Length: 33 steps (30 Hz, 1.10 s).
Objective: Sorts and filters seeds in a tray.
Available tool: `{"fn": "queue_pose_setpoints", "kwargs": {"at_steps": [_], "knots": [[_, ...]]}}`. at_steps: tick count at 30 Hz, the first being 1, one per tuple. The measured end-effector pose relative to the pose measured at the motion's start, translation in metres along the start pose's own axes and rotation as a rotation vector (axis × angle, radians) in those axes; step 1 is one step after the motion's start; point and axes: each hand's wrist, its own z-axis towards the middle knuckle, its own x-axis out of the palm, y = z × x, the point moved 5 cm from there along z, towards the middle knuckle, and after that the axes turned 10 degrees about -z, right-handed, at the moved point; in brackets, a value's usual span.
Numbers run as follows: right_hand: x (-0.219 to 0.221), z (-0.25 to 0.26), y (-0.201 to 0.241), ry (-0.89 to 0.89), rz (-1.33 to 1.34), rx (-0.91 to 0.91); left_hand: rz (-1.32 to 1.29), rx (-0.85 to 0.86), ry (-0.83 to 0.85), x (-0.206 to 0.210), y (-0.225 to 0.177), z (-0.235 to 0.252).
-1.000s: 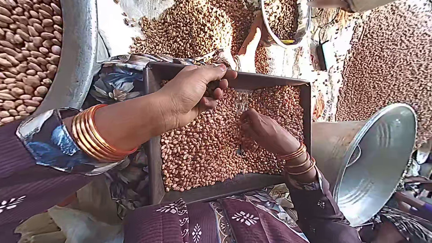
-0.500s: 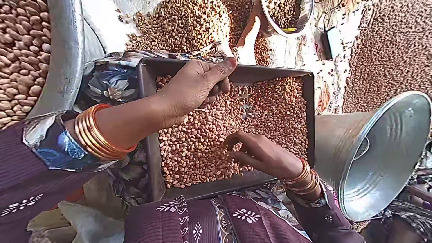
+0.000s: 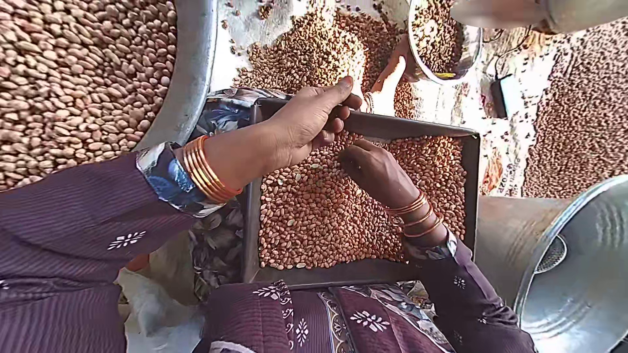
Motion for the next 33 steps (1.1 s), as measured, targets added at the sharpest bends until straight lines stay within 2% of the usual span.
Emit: {"fn": "queue_pose_setpoints", "kwargs": {"at_steps": [6,11,13,16,20,23,26,28,31,33], "knots": [[0.002,0.001,0.004,0.001,-0.033,-0.017,-0.062,-0.077,-0.039,0.000,0.003,-0.003],[-0.017,0.004,0.020,-0.106,0.065,0.035,-0.053,-0.033,-0.036,-0.001,-0.002,-0.003],[-0.020,0.009,0.032,-0.062,0.203,-0.003,-0.066,-0.002,-0.039,-0.002,-0.005,-0.002],[-0.006,0.021,0.065,-0.006,0.302,-0.160,-0.074,0.008,-0.028,-0.003,-0.008,-0.002],[0.019,0.029,0.106,-0.102,0.158,-0.284,-0.079,-0.009,-0.022,-0.003,-0.009,-0.004],[0.027,0.032,0.117,-0.097,0.005,-0.274,-0.085,-0.012,-0.016,-0.003,-0.010,-0.005],[0.028,0.034,0.118,-0.089,-0.012,-0.253,-0.088,0.000,-0.018,-0.004,-0.011,-0.004],[0.021,0.032,0.114,-0.043,-0.003,-0.218,-0.106,-0.010,-0.019,-0.005,-0.011,-0.003],[-0.013,0.021,0.102,0.069,-0.046,-0.109,-0.179,-0.079,-0.087,-0.007,-0.008,-0.001],[-0.045,0.010,0.096,-0.063,-0.111,-0.042,-0.202,-0.135,-0.109,-0.006,-0.001,0.000]]}}
